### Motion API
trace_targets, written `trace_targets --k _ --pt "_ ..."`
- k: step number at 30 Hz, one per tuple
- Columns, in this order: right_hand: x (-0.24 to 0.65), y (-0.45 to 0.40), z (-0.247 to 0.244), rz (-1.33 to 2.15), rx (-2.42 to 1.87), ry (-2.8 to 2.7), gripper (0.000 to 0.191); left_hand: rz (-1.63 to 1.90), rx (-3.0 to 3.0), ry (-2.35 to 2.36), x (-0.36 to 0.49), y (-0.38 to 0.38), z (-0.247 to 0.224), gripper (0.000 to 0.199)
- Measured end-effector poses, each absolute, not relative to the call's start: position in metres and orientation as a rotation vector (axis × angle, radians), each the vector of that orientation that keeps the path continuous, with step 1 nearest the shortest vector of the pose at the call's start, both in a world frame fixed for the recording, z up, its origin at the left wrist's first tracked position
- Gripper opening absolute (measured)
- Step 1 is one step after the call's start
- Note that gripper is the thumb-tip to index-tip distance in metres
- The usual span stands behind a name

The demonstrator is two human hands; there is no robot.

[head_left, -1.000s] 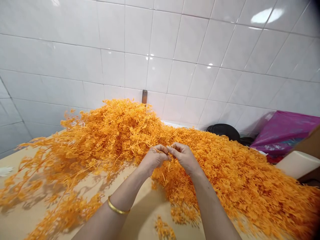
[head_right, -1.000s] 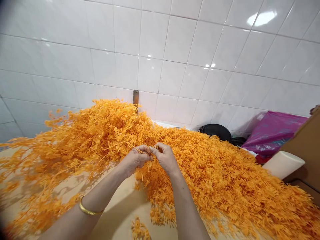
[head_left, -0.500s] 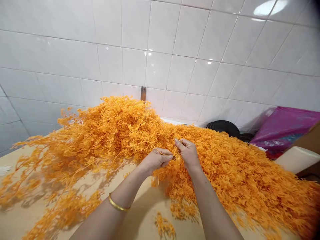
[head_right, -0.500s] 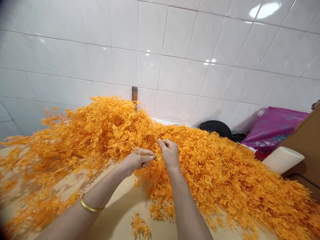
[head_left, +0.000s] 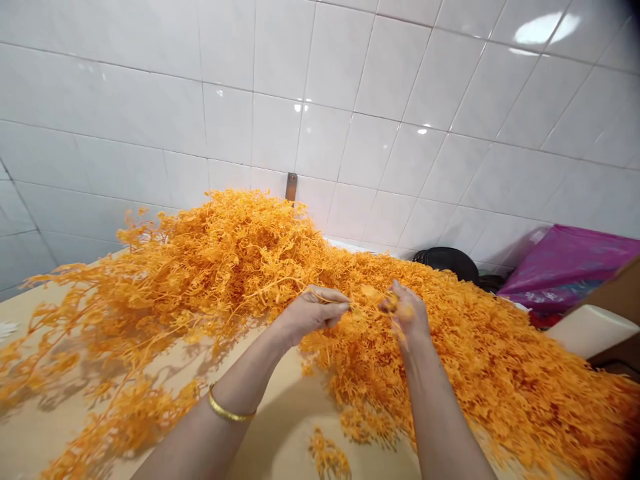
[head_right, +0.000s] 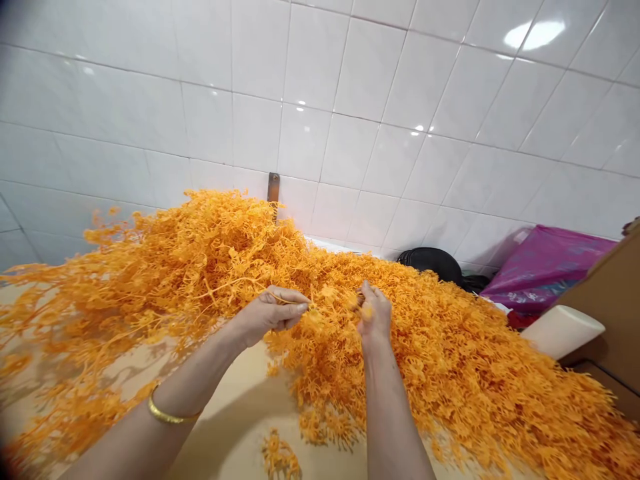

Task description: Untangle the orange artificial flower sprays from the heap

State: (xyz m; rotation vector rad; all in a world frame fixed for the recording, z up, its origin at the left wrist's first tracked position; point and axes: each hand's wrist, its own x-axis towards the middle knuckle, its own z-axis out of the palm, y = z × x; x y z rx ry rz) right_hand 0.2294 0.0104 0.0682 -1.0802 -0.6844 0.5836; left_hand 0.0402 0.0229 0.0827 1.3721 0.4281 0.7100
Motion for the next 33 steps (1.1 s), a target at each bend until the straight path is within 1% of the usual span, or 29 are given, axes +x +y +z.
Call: trace_targets --k 5,10,12,14,15,18,21,23,26,29,30,33 --pt "0.211 0.011 0.074 0.877 -1.046 -0.804 0.025 0.775 1.433 0.515 0.035 0.033 0.080 0.014" --pt "0.205 0.001 0.079 1.091 -1.046 -0.951 0.027 0.780 1.397 0.608 0.036 0.033 0.081 0.012" --pt "0.207 -0.006 0.083 1.125 -1.073 -1.066 0.033 0.782 1.353 0.664 0.037 0.033 0.081 0.012" --pt "0.208 -0.013 0.086 1.099 -1.127 -1.228 0.040 0.777 1.326 0.732 0.038 0.033 0.081 0.009" --pt "0.208 -0.016 0.088 1.062 -1.166 -1.322 0.041 0.780 1.324 0.768 0.039 0.033 0.081 0.008" --pt "0.203 -0.017 0.091 0.916 -1.308 -1.602 0.036 0.810 1.370 0.836 0.042 0.032 0.079 0.005" --pt "0.198 -0.014 0.089 0.797 -1.372 -1.777 0.028 0.835 1.421 0.834 0.044 0.032 0.078 0.007" --pt "0.196 -0.011 0.088 0.774 -1.361 -1.806 0.025 0.836 1.416 0.813 0.044 0.031 0.078 0.008" --pt "0.195 -0.011 0.088 0.740 -1.324 -1.744 0.021 0.793 1.381 0.713 0.042 0.030 0.078 0.003" --pt "0.194 -0.012 0.089 0.698 -1.270 -1.681 0.019 0.729 1.390 0.620 0.040 0.029 0.077 0.018" --pt "0.193 -0.012 0.089 0.691 -1.264 -1.672 0.019 0.714 1.393 0.619 0.041 0.030 0.076 0.020" --pt "0.191 -0.010 0.087 0.693 -1.284 -1.660 0.017 0.726 1.381 0.665 0.045 0.030 0.072 0.016"
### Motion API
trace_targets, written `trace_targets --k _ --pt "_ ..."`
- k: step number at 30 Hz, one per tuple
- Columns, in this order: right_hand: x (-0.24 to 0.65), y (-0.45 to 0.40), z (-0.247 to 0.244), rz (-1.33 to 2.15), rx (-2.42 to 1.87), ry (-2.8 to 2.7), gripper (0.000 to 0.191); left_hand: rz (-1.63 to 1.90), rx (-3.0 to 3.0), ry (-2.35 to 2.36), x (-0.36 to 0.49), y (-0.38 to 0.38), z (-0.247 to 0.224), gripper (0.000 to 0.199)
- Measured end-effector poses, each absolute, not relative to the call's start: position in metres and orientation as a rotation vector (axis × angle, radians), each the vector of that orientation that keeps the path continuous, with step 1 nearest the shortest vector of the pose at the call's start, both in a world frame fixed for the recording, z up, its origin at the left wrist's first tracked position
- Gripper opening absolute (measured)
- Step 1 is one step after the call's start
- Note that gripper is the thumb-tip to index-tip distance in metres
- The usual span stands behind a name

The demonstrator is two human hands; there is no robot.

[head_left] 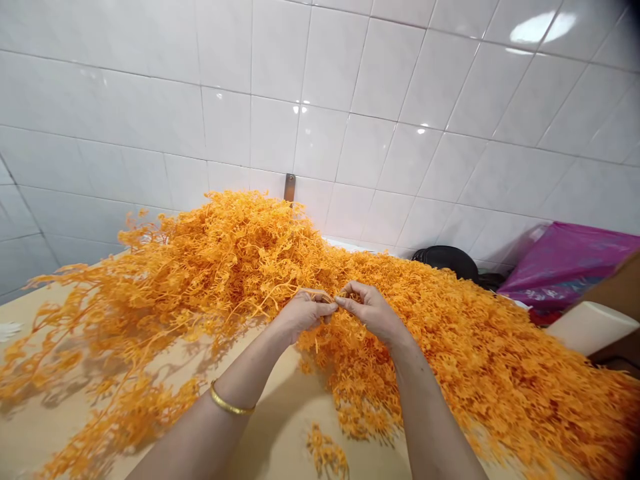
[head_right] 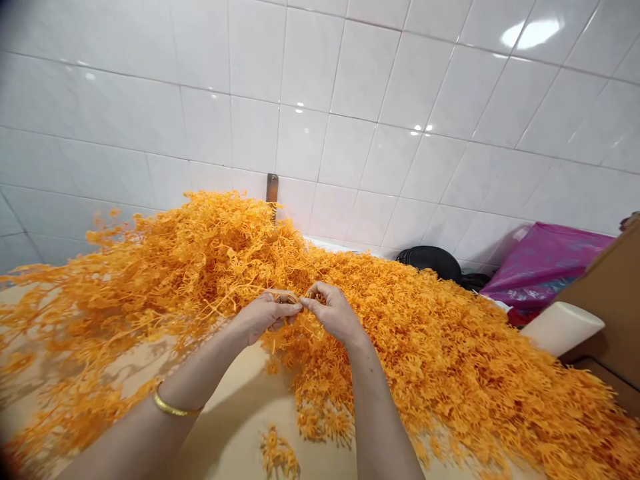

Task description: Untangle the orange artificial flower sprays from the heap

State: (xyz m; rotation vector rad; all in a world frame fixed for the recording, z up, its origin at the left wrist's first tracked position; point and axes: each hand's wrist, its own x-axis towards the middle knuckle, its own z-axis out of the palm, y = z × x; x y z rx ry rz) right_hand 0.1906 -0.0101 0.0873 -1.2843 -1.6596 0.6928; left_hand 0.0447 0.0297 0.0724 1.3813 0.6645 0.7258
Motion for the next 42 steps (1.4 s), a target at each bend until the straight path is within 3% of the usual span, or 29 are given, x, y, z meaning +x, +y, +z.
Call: trace_targets --k 8,19,27,32,38,42 --pt "0.200 -0.001 0.074 0.700 -1.329 -1.461 0.024 0.712 1.408 0.544 0.047 0.026 0.070 0.020" --pt "0.182 0.018 0.058 0.655 -1.203 -0.883 0.028 0.705 1.016 0.435 0.053 0.027 0.071 0.030" --pt "0.230 0.014 0.068 0.571 -1.100 -0.517 0.034 0.552 0.979 0.350 0.046 0.015 0.086 0.026" --pt "0.218 0.013 0.075 0.710 -1.048 -0.549 0.023 0.718 0.814 0.448 0.048 0.032 0.072 0.020" --pt "0.203 0.009 0.082 0.918 -1.041 -0.748 0.026 0.751 0.740 0.547 0.042 0.038 0.073 0.017" --pt "0.197 0.003 0.085 0.852 -1.163 -1.055 0.032 0.751 0.736 0.594 0.043 0.037 0.072 0.019"
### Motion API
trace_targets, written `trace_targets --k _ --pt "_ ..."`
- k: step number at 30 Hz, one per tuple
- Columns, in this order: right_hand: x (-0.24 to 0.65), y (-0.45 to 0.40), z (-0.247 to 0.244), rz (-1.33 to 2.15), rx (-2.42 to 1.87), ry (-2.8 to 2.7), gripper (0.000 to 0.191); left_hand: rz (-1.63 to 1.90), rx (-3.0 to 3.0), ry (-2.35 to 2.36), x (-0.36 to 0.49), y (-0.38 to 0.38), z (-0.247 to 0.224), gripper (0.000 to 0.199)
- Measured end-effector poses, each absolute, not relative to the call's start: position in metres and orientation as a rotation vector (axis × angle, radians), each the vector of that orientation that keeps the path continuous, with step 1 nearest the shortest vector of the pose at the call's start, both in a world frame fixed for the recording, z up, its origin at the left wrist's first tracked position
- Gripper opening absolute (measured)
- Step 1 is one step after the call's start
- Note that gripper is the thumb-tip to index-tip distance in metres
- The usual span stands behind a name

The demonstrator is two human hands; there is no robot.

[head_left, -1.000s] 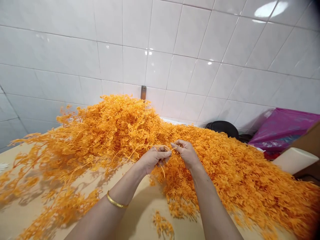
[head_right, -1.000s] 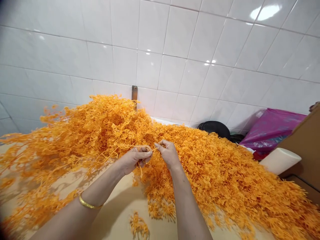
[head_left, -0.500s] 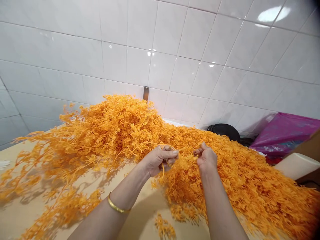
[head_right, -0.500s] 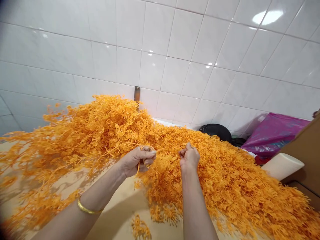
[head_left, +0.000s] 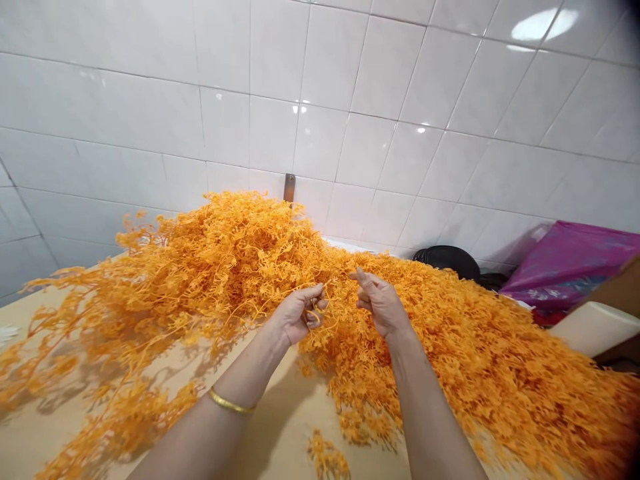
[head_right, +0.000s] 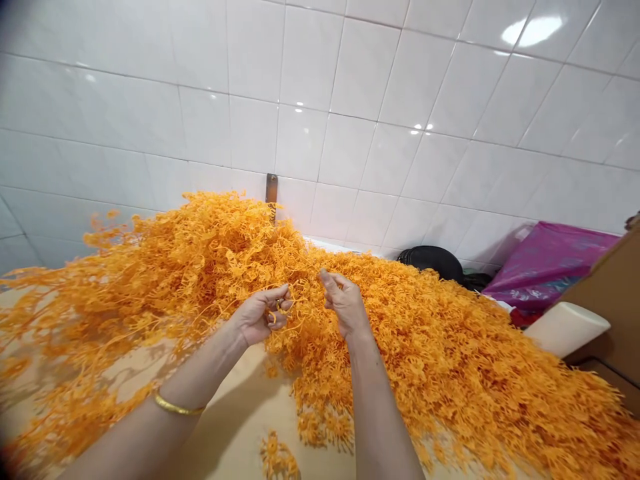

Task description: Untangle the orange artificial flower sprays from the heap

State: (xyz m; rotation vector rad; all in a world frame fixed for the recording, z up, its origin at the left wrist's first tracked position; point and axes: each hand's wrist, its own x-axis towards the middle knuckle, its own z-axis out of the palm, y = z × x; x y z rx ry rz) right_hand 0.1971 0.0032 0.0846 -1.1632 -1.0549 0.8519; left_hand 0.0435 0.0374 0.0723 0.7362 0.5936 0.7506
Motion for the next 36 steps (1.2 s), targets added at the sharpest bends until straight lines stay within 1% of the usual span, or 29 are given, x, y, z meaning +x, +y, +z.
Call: trace_targets --k 3,7,10,13,16,18,20,27,31,33,36 --pt "0.190 0.003 0.083 0.719 -1.252 -1.325 0.032 0.726 0.769 0.569 0.045 0.037 0.071 0.022" --pt "0.187 0.006 0.078 0.587 -1.189 -1.502 0.020 0.753 0.887 0.547 0.044 0.036 0.069 0.031" --pt "0.186 0.007 0.078 0.509 -1.188 -1.506 0.022 0.772 1.038 0.589 0.045 0.036 0.067 0.038" --pt "0.184 0.005 0.081 0.463 -1.246 -1.570 0.025 0.851 1.143 0.737 0.047 0.033 0.065 0.044" --pt "0.180 0.002 0.085 0.406 -1.324 -1.650 0.026 0.906 1.176 0.769 0.050 0.030 0.067 0.032" --pt "0.178 0.001 0.085 0.359 -1.347 -1.658 0.026 0.865 1.212 0.732 0.049 0.028 0.069 0.025" --pt "0.175 0.001 0.084 0.304 -1.344 -1.588 0.028 0.797 1.266 0.696 0.048 0.028 0.072 0.021" --pt "0.170 0.004 0.077 0.233 -1.222 -1.185 0.033 0.665 1.281 0.558 0.036 0.032 0.078 0.021" --pt "0.201 0.007 0.083 0.355 -1.080 -0.623 0.034 0.502 1.350 0.388 0.035 0.025 0.080 0.021" --pt "0.215 0.006 0.086 0.431 -1.024 -0.545 0.033 0.565 1.291 0.405 0.039 0.025 0.077 0.022" --pt "0.219 0.005 0.086 0.552 -1.037 -0.570 0.027 0.662 1.187 0.525 0.044 0.030 0.070 0.024"
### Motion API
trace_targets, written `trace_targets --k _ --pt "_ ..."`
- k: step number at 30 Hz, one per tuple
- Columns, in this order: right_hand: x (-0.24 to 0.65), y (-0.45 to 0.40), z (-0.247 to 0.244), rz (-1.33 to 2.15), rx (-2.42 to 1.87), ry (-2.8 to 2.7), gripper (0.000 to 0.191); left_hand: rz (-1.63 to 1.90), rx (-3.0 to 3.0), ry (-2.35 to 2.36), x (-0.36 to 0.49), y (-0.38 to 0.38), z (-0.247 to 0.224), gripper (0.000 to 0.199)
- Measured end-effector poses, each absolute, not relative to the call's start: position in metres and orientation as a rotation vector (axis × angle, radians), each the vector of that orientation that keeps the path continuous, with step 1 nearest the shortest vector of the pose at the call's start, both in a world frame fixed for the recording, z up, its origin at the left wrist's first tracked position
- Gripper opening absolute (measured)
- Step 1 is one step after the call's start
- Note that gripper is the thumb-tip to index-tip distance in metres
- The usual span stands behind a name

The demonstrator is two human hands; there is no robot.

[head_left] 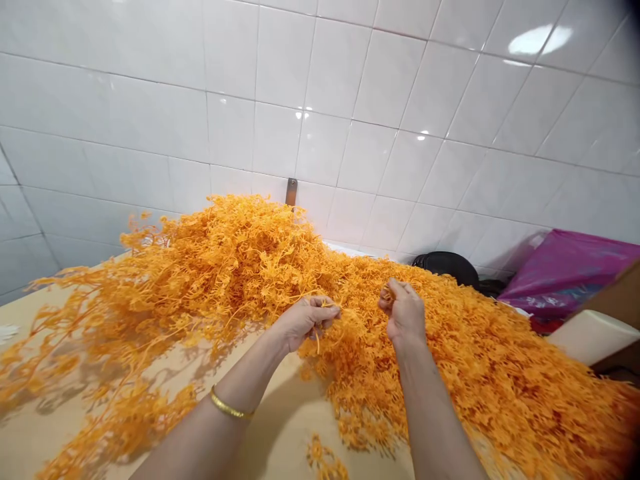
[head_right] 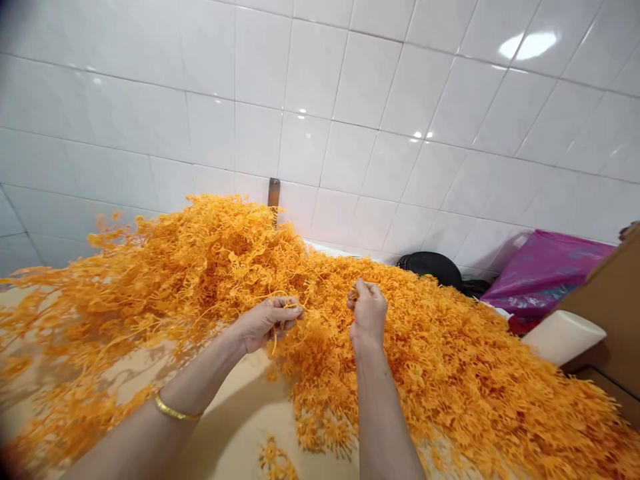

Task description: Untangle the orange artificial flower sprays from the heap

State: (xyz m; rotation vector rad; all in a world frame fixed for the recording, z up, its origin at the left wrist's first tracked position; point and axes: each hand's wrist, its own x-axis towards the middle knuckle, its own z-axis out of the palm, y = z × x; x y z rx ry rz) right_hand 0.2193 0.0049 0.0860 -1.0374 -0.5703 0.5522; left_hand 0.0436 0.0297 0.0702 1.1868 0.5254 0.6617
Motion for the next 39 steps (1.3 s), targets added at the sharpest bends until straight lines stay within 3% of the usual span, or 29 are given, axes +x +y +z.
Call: trace_targets --k 7,13,22,27,32,39 --pt "0.199 0.009 0.079 0.822 -1.072 -0.708 0.024 0.684 1.146 0.567 0.046 0.032 0.066 0.029" --pt "0.185 0.002 0.076 1.005 -1.096 -1.187 0.027 0.641 1.186 0.584 0.050 0.032 0.056 0.025" --pt "0.215 0.013 0.071 0.625 -1.146 -0.857 0.034 0.518 1.326 0.516 0.054 0.022 0.058 0.023" --pt "0.218 0.004 0.077 0.840 -1.259 -0.919 0.033 0.632 1.187 0.577 0.053 0.025 0.061 0.024" --pt "0.195 -0.001 0.075 0.986 -1.168 -1.320 0.031 0.612 1.191 0.564 0.053 0.030 0.055 0.024" --pt "0.206 0.013 0.073 0.547 -1.126 -0.839 0.036 0.521 1.255 0.429 0.046 0.019 0.071 0.024"
